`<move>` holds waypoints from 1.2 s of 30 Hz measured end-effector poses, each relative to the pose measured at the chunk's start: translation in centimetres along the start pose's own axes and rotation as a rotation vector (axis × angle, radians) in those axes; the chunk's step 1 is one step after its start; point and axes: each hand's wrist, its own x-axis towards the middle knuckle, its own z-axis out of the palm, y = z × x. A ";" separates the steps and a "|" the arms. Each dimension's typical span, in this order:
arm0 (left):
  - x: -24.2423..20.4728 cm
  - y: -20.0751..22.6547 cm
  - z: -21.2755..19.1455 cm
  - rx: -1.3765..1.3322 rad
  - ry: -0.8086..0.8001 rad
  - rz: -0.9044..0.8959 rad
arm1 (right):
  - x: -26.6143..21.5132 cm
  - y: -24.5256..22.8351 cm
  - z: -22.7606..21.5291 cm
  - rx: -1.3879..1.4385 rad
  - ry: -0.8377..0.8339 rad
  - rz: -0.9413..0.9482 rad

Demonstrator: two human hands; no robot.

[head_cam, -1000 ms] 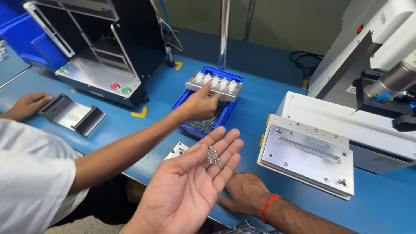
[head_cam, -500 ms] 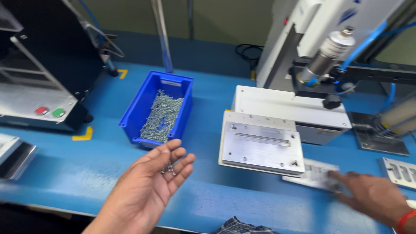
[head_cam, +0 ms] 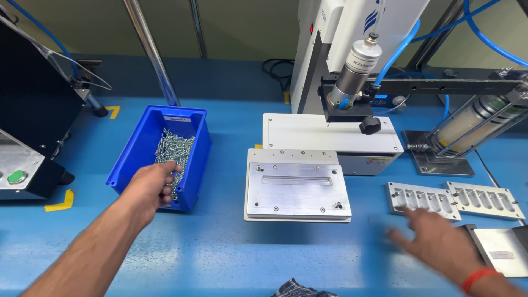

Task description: The person picks small metal springs from a blue bin and places them one by one into slots on a metal fixture. The person repeats this process multiple times, handling the springs by hand and positioning them in the fixture.

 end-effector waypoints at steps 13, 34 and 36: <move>5.7 -1.3 -0.5 0.996 0.251 0.133 | -3.2 -4.3 7.5 0.176 -0.382 -0.050; 3.1 -2.1 -1.5 0.352 0.191 0.150 | -2.9 -4.4 7.9 0.144 -0.394 -0.030; 4.0 -2.4 -1.8 0.326 0.186 0.145 | -2.7 -4.3 8.2 0.123 -0.395 -0.025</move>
